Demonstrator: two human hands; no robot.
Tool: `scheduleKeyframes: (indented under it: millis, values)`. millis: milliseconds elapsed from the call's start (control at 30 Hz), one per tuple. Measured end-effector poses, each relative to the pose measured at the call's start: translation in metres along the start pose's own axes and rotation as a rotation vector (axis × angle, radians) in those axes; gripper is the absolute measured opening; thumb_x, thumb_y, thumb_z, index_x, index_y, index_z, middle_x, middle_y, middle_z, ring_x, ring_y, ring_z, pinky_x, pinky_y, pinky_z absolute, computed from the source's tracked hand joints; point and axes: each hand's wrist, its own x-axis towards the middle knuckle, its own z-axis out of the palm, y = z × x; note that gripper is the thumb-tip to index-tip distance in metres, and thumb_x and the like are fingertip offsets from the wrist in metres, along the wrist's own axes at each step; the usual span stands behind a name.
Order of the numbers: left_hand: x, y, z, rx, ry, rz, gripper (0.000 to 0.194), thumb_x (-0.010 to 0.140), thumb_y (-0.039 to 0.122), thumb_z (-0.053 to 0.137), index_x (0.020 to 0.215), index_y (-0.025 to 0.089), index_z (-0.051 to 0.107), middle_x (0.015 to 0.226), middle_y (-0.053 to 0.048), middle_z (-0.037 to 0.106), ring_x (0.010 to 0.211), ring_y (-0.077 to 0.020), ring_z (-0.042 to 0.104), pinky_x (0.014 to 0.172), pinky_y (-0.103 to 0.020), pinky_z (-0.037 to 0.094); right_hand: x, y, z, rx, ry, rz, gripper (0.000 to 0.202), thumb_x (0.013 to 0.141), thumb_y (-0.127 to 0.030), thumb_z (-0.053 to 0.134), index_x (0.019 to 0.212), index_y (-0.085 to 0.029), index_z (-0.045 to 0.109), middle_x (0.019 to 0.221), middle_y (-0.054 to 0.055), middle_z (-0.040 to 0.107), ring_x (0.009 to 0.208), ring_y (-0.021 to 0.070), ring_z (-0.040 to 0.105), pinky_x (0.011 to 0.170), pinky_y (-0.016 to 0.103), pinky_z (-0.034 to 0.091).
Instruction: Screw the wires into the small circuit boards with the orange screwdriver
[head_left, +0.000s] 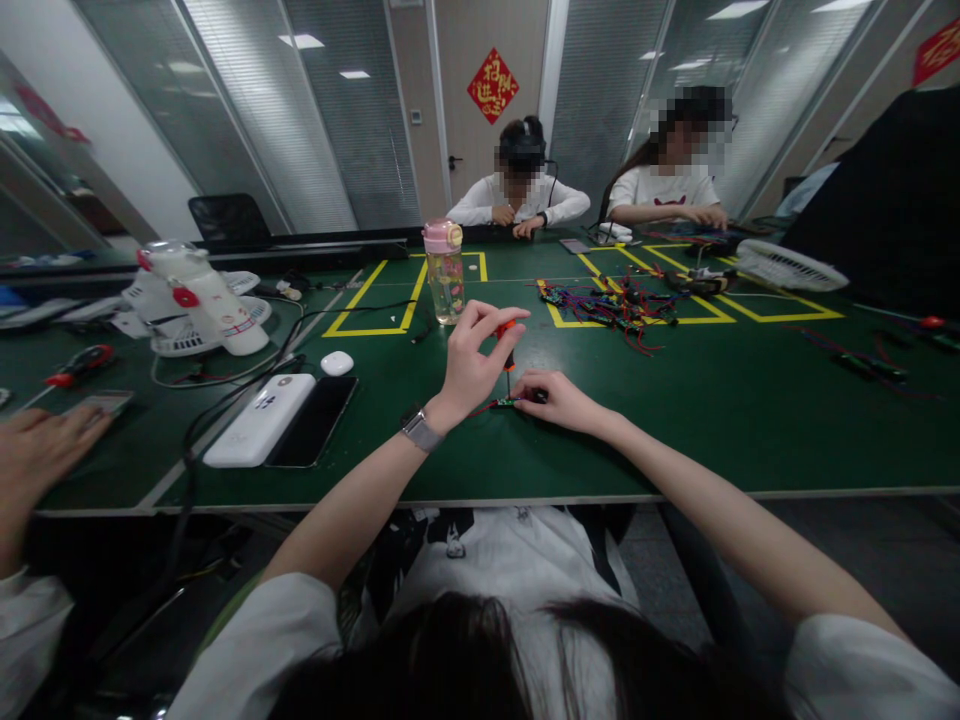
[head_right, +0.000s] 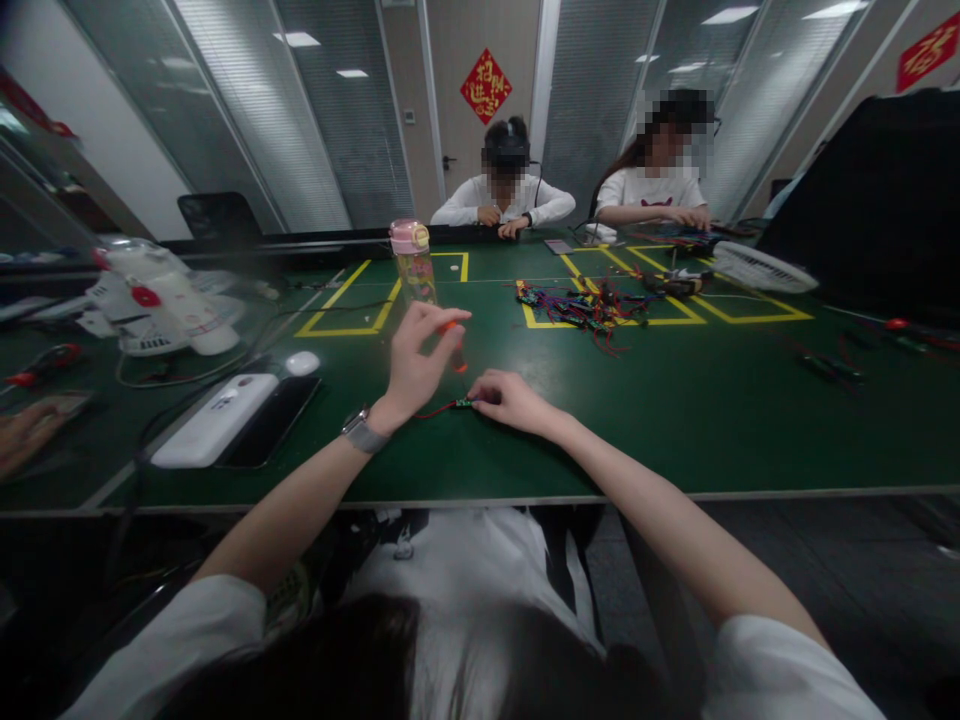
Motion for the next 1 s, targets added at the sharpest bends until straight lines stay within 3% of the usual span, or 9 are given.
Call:
scheduleKeyframes:
  millis: [200, 433, 533, 733, 833, 1000]
  values:
    - [-0.0007, -0.0001, -0.0007, -0.051, -0.095, 0.027, 0.032, 0.099, 0.024, 0.036, 0.123, 0.023, 0.057, 0.109, -0.005, 0.062, 0.103, -0.0148, 0.058, 0.092, -0.032, 0.046, 0.0005, 0.0016, 0.0005, 0.009, -0.006, -0.002, 0.008, 0.080, -0.016, 0.062, 0.085, -0.015, 0.068, 0.078, 0.003, 0.062, 0.066, 0.0133, 0.056, 0.065, 0.026, 0.045]
    - [0.0007, 0.0025, 0.0003, -0.021, -0.004, 0.036, 0.015, 0.088, 0.029, 0.061, 0.100, 0.022, 0.067, 0.083, -0.001, 0.057, 0.080, -0.0131, 0.055, 0.075, -0.028, 0.047, 0.0002, 0.0007, 0.0006, 0.010, -0.001, 0.002, 0.008, 0.080, -0.015, 0.062, 0.085, -0.015, 0.068, 0.080, 0.003, 0.062, 0.067, 0.0134, 0.056, 0.066, 0.026, 0.045]
    - [-0.0004, 0.0010, 0.0008, -0.018, 0.007, 0.023, 0.014, 0.087, 0.034, 0.062, 0.095, 0.024, 0.067, 0.082, 0.000, 0.054, 0.080, -0.0137, 0.054, 0.075, -0.029, 0.047, 0.0002, 0.0004, 0.0004, 0.004, -0.001, 0.003, 0.008, 0.080, -0.015, 0.062, 0.085, -0.016, 0.068, 0.079, 0.003, 0.062, 0.067, 0.0134, 0.056, 0.065, 0.026, 0.045]
    - [-0.0013, -0.0003, -0.0005, -0.067, -0.079, 0.000, 0.030, 0.099, 0.028, 0.036, 0.118, 0.023, 0.060, 0.105, -0.005, 0.059, 0.101, -0.0156, 0.057, 0.090, -0.033, 0.047, 0.0004, 0.0007, 0.0003, -0.010, -0.004, -0.003, 0.009, 0.080, -0.016, 0.062, 0.086, -0.015, 0.069, 0.078, 0.003, 0.062, 0.067, 0.0139, 0.056, 0.065, 0.026, 0.045]
    - [-0.0009, 0.0004, -0.0009, -0.081, -0.113, 0.020, 0.032, 0.099, 0.024, 0.035, 0.125, 0.022, 0.054, 0.112, -0.006, 0.063, 0.106, -0.0160, 0.058, 0.095, -0.035, 0.045, 0.0003, 0.0005, 0.0002, -0.008, 0.000, -0.003, 0.008, 0.080, -0.016, 0.062, 0.085, -0.016, 0.068, 0.077, 0.003, 0.062, 0.066, 0.0136, 0.056, 0.065, 0.026, 0.045]
    - [-0.0005, 0.0024, -0.0006, -0.031, -0.071, 0.024, 0.025, 0.095, 0.022, 0.046, 0.117, 0.020, 0.058, 0.098, -0.004, 0.063, 0.093, -0.0145, 0.059, 0.087, -0.031, 0.047, 0.0001, 0.0003, 0.0001, -0.011, -0.006, -0.002, 0.009, 0.080, -0.016, 0.062, 0.086, -0.015, 0.068, 0.078, 0.003, 0.062, 0.066, 0.0132, 0.055, 0.065, 0.026, 0.045]
